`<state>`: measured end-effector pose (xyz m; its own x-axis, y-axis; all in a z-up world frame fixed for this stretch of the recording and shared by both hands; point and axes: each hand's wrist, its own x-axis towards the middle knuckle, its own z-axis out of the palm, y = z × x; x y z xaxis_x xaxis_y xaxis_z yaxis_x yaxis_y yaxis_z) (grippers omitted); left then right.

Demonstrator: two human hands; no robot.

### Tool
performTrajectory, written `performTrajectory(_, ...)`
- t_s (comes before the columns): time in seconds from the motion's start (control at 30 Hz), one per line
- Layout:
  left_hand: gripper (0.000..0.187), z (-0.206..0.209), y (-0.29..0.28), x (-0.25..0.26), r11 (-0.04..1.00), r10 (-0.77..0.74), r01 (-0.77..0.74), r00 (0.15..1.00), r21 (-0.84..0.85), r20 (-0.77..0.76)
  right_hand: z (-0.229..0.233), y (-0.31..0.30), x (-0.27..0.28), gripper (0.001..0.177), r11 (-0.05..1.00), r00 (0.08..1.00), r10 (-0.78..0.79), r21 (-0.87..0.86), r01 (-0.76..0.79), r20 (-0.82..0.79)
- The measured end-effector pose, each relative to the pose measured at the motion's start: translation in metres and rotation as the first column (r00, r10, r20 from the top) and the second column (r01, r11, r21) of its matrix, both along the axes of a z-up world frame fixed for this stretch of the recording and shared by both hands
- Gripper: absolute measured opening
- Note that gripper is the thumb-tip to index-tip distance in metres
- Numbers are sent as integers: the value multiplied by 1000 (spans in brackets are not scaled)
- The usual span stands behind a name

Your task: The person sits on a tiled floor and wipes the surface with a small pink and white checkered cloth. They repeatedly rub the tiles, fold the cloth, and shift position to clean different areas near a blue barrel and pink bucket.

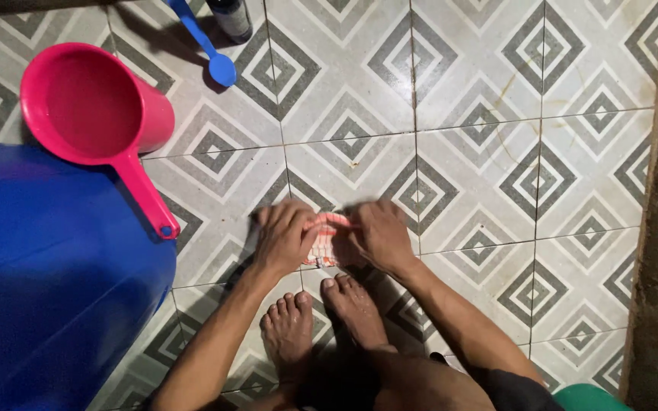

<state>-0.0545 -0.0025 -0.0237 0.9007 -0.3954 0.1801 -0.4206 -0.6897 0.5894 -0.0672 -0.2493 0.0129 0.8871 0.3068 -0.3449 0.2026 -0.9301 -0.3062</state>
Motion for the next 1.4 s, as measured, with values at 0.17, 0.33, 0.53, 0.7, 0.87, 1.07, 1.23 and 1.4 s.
performTrajectory(0.17,17,15,13,2,956,-83,12,970,-292,-229,61,-7,34,35,877,920,-85,410,252,-383)
performTrajectory(0.33,23,66,25,88,956,123,-169,973,-238,-196,63,7,116,29,884,968,-167,406,232,-189)
performTrajectory(0.53,42,80,10,113,948,262,-293,939,122,222,66,47,140,56,999,983,32,-7,-31,181)
performTrajectory(0.7,66,41,-8,87,918,98,-47,989,393,-112,-9,61,120,65,998,924,40,-55,-21,381)
performTrajectory(0.87,71,32,-12,90,899,130,-77,987,431,-95,2,61,132,68,995,976,50,-100,-30,210)
performTrajectory(1.07,59,44,-5,118,921,197,-147,974,360,-108,26,56,161,57,990,999,-32,-134,37,42)
performTrajectory(1.23,60,40,5,126,894,245,-242,969,377,43,22,43,165,25,994,988,-27,-105,43,151)
performTrajectory(1.4,23,31,15,119,966,188,-145,961,212,-200,56,28,167,32,975,981,100,212,-64,-167)
